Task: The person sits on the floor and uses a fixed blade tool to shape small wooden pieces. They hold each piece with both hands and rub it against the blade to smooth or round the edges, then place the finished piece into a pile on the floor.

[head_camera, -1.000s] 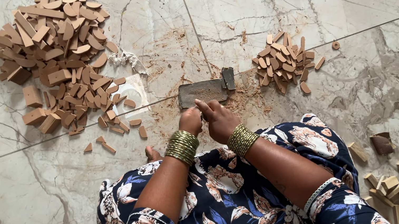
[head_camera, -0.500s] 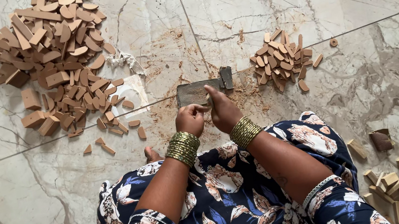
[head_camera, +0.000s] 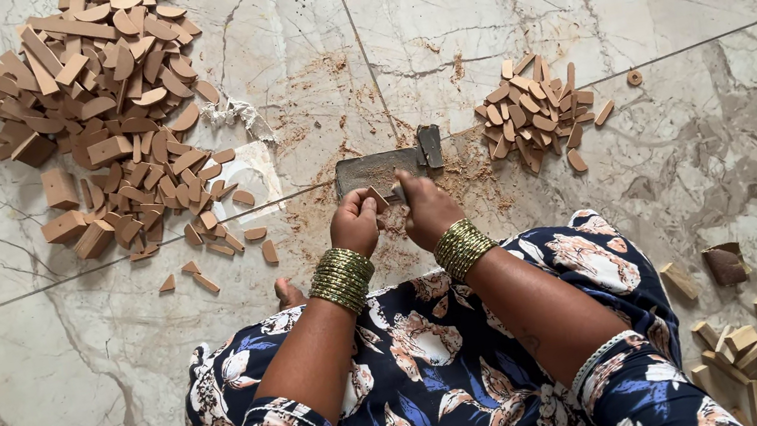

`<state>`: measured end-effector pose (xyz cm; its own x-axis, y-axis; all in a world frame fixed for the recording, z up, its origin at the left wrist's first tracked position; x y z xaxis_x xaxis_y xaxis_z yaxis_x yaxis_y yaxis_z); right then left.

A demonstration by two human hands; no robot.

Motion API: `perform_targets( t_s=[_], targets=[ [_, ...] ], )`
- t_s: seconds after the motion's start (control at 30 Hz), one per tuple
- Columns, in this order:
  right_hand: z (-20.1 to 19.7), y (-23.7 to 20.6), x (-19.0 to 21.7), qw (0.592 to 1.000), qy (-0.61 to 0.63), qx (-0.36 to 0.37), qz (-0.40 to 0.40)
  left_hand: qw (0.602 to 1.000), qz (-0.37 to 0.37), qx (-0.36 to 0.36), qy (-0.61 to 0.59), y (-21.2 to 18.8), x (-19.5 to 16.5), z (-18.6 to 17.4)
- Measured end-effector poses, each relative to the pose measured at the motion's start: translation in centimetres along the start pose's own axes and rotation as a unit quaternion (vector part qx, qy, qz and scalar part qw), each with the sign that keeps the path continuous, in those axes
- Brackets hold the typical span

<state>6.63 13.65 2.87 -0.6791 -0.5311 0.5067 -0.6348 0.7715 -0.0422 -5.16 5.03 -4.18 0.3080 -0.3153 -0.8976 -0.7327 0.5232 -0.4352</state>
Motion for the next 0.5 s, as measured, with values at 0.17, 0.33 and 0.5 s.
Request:
perform_targets(
  t_s=[0.17,0.33,0.5],
  targets=[
    [-0.2,-1.0,2.2,0.996,0.023,-0.024,-0.087,0.999,-0.038,-0.010,0.034,-0.7,1.1,0.3],
    [1.3,-2.9,3.2,0.987,-0.106,0.060,-0.101,0.993,-0.018,-0.114,0.012,0.6,0.3,-1.9],
    [-2.2,-1.2,2.5,0.986,0.092,-0.094,-0.101,0.992,0.078,-0.082,0.047,1.1,-0.4,-1.5]
  ],
)
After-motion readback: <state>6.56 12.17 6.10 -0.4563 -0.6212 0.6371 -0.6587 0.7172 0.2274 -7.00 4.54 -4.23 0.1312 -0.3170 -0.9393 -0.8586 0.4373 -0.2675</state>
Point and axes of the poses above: each hand's wrist, its own y-axis towards the middle knuckle, its own z-axis out of the palm, x = y × z, the point moved 7 cm from there along y, towards the middle knuckle, and after that the axes turned 14 degrees about -x, right-handed, at the moved point
